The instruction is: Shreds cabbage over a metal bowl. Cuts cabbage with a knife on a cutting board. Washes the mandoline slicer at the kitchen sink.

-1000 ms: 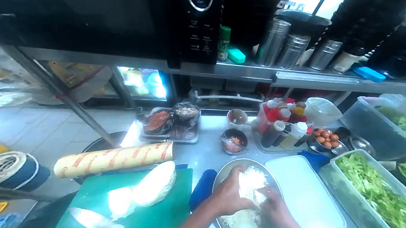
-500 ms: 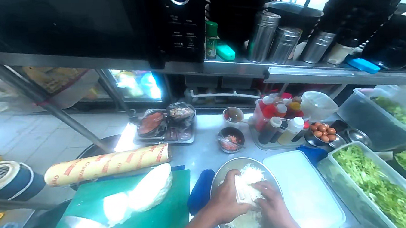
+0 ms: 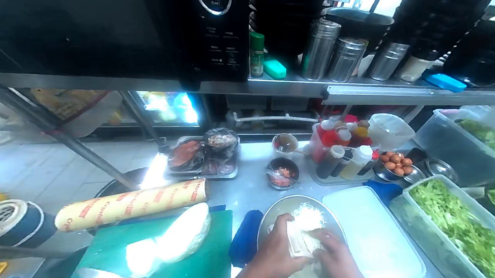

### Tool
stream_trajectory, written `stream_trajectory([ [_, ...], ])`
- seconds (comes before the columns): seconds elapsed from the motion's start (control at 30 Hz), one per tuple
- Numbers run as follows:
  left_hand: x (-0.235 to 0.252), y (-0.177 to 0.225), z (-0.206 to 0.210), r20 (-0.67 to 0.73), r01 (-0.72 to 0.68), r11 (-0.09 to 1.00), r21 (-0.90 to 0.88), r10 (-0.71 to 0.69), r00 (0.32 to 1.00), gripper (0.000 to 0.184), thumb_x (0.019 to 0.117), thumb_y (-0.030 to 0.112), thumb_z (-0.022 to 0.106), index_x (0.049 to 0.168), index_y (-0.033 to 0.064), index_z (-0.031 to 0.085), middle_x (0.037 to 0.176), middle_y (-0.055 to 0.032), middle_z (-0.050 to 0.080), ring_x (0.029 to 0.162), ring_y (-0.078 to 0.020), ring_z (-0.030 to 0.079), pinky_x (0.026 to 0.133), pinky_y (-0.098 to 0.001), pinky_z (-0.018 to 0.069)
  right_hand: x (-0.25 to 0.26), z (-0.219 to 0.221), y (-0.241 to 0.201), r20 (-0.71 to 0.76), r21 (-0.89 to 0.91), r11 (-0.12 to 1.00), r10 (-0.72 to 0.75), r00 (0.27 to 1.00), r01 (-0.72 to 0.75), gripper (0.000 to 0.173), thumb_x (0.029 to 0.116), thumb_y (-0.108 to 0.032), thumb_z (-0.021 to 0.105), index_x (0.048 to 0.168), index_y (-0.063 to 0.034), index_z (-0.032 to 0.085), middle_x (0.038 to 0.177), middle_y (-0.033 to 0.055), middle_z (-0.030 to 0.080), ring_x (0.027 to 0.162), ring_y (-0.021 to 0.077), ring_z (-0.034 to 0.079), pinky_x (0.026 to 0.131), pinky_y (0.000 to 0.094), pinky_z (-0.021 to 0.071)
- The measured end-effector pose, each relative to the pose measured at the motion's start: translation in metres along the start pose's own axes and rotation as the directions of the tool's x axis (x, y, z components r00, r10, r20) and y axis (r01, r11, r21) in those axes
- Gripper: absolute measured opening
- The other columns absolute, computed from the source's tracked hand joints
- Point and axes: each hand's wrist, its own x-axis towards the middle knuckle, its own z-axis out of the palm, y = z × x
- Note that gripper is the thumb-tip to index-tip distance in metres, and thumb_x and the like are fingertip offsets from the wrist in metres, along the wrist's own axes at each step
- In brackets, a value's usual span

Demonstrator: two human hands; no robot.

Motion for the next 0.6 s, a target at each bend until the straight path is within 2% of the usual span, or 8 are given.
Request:
stream_trajectory([
  [0.07, -0.001, 0.001, 0.001, 0.008, 0.016, 1.000, 0.000, -0.016, 1.000, 0.108, 0.0626, 0.055, 0.091, 0.147, 0.0200, 0.035, 0.136, -0.0031, 0.057, 0.110, -0.0093, 0.065, 0.093, -0.0357, 0.0602, 0.000, 0.006, 0.006, -0.028, 0.040, 0.999, -0.020, 0.999, 0.021, 0.045, 0.0888, -0.006, 0.072, 0.130, -0.0248, 0.071, 0.134, -0.0060, 0.066, 0.122, 0.0087, 0.062, 0.102, 0.0350, 0.0578],
  [0.17, -0.001, -0.004, 0.000, -0.012, -0.016, 0.999, -0.031, 0.015, 1.000, 0.108, 0.0627, 0.055, 0.092, 0.147, 0.0175, 0.035, 0.136, -0.0044, 0.057, 0.112, -0.0088, 0.065, 0.096, -0.0338, 0.0591, -0.003, 0.008, 0.042, -0.007, -0.002, 0.995, 0.098, 0.995, -0.098, 0.044, 0.0887, -0.011, 0.074, 0.130, -0.0246, 0.071, 0.132, -0.0047, 0.067, 0.119, 0.0079, 0.063, 0.101, 0.0337, 0.0575],
  [0.2, -0.003, -0.004, 0.000, -0.015, -0.015, 0.999, -0.034, 0.015, 1.000, 0.108, 0.0629, 0.055, 0.092, 0.147, 0.0174, 0.035, 0.136, -0.0049, 0.057, 0.112, -0.0092, 0.065, 0.095, -0.0343, 0.0593, -0.004, 0.006, 0.036, 0.001, -0.007, 0.995, 0.095, 0.995, -0.095, 0.044, 0.0890, -0.012, 0.074, 0.131, -0.0249, 0.071, 0.132, -0.0050, 0.067, 0.119, 0.0078, 0.064, 0.100, 0.0334, 0.0574],
  [0.3, -0.001, -0.001, 0.002, -0.012, 0.019, 1.000, -0.019, -0.019, 1.000, 0.109, 0.0622, 0.056, 0.092, 0.147, 0.0188, 0.035, 0.135, -0.0037, 0.058, 0.110, -0.0089, 0.066, 0.093, -0.0352, 0.0601, 0.003, 0.004, -0.001, -0.024, 0.062, 0.997, -0.048, 0.999, 0.050, 0.044, 0.0895, -0.005, 0.072, 0.130, -0.0229, 0.072, 0.135, -0.0046, 0.066, 0.123, 0.0103, 0.063, 0.102, 0.0355, 0.0582],
  [0.33, -0.002, -0.002, 0.003, -0.006, 0.027, 1.000, -0.014, -0.027, 1.000, 0.109, 0.0621, 0.056, 0.091, 0.147, 0.0193, 0.035, 0.136, -0.0027, 0.057, 0.110, -0.0078, 0.065, 0.093, -0.0343, 0.0601, 0.001, 0.007, 0.002, -0.037, 0.067, 0.996, -0.050, 0.998, 0.052, 0.044, 0.0894, -0.004, 0.071, 0.130, -0.0226, 0.072, 0.135, -0.0044, 0.066, 0.123, 0.0108, 0.063, 0.102, 0.0359, 0.0582],
  [0.43, -0.002, -0.005, 0.003, -0.022, -0.002, 0.999, -0.045, 0.001, 1.000, 0.109, 0.0617, 0.054, 0.093, 0.147, 0.0184, 0.035, 0.135, -0.0027, 0.057, 0.112, -0.0069, 0.065, 0.095, -0.0322, 0.0595, -0.005, 0.008, 0.045, -0.018, -0.025, 0.995, 0.097, 0.995, -0.098, 0.043, 0.0885, -0.011, 0.074, 0.129, -0.0241, 0.072, 0.131, -0.0042, 0.068, 0.119, 0.0087, 0.064, 0.101, 0.0349, 0.0573],
  [0.47, -0.004, -0.006, 0.003, -0.026, -0.011, 0.999, -0.049, 0.010, 1.000, 0.109, 0.0621, 0.054, 0.093, 0.147, 0.0178, 0.035, 0.136, -0.0034, 0.057, 0.112, -0.0073, 0.065, 0.095, -0.0324, 0.0594, -0.007, 0.007, 0.046, -0.003, -0.037, 0.991, 0.129, 0.992, -0.129, 0.042, 0.0888, -0.012, 0.074, 0.129, -0.0244, 0.072, 0.131, -0.0041, 0.068, 0.118, 0.0084, 0.064, 0.101, 0.0346, 0.0572],
  [0.6, -0.006, -0.002, 0.006, -0.022, 0.018, 0.999, -0.027, -0.019, 1.000, 0.109, 0.0622, 0.054, 0.092, 0.148, 0.0180, 0.035, 0.136, -0.0032, 0.057, 0.111, -0.0079, 0.065, 0.093, -0.0337, 0.0601, -0.003, 0.005, 0.000, -0.026, 0.065, 0.998, -0.017, 1.000, 0.018, 0.043, 0.0893, -0.005, 0.072, 0.129, -0.0222, 0.072, 0.134, -0.0044, 0.067, 0.124, 0.0101, 0.063, 0.104, 0.0358, 0.0571],
])
